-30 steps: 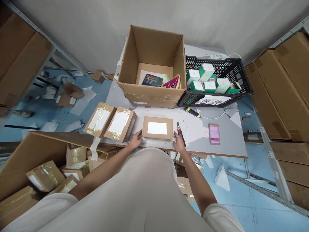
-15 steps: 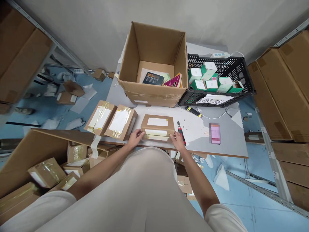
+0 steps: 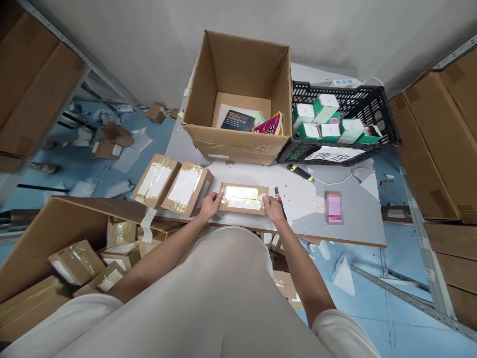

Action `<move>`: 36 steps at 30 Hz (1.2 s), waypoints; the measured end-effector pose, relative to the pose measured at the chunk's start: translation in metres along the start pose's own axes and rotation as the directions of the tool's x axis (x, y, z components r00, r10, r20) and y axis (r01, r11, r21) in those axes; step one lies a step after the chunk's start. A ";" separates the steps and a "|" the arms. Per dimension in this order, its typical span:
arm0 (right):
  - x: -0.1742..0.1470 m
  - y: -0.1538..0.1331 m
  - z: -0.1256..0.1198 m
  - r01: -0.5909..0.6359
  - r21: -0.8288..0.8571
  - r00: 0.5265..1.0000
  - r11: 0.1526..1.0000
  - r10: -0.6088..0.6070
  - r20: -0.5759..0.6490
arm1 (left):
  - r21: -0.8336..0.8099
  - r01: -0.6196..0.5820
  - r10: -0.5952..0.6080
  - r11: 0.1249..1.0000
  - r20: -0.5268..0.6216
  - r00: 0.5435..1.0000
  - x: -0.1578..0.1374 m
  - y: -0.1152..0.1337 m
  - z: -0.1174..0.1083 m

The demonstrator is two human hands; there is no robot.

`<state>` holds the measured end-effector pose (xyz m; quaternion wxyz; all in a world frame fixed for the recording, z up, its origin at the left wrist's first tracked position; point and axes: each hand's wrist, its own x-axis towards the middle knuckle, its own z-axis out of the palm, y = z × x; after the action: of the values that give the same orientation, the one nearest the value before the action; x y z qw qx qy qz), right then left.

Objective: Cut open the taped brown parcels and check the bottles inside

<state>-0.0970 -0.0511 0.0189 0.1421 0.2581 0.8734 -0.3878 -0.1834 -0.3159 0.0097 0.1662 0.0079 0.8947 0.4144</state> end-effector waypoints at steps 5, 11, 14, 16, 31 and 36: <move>-0.007 0.029 0.006 0.012 0.307 1.000 0.952 -0.013 0.001 | -0.242 0.022 -0.016 0.970 0.025 1.000 -0.007 -0.030 0.007; -0.021 0.054 0.026 0.117 0.312 0.990 0.943 -0.136 0.039 | -0.422 0.018 0.069 0.906 0.189 0.980 -0.017 -0.063 0.025; -0.021 0.050 0.031 0.155 0.342 0.978 0.927 -0.192 0.076 | -0.454 0.001 0.116 0.891 0.230 0.966 -0.020 -0.058 0.027; -0.018 0.045 0.027 0.175 0.349 0.976 0.921 -0.209 0.062 | -0.412 -0.023 0.119 0.911 0.210 0.971 -0.020 -0.048 0.022; 0.012 0.029 0.007 0.064 -0.021 0.995 0.998 -0.062 0.073 | 0.078 -0.011 0.003 0.997 0.102 0.995 0.014 -0.012 0.020; 0.012 0.041 0.010 0.045 0.066 0.997 0.997 -0.048 0.052 | -0.008 0.025 -0.024 1.000 0.100 0.995 0.015 -0.025 0.023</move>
<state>-0.0836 -0.0313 -0.0176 0.1479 0.2318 0.8620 -0.4259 -0.1872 -0.3133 -0.0272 0.2160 0.0170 0.8834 0.4155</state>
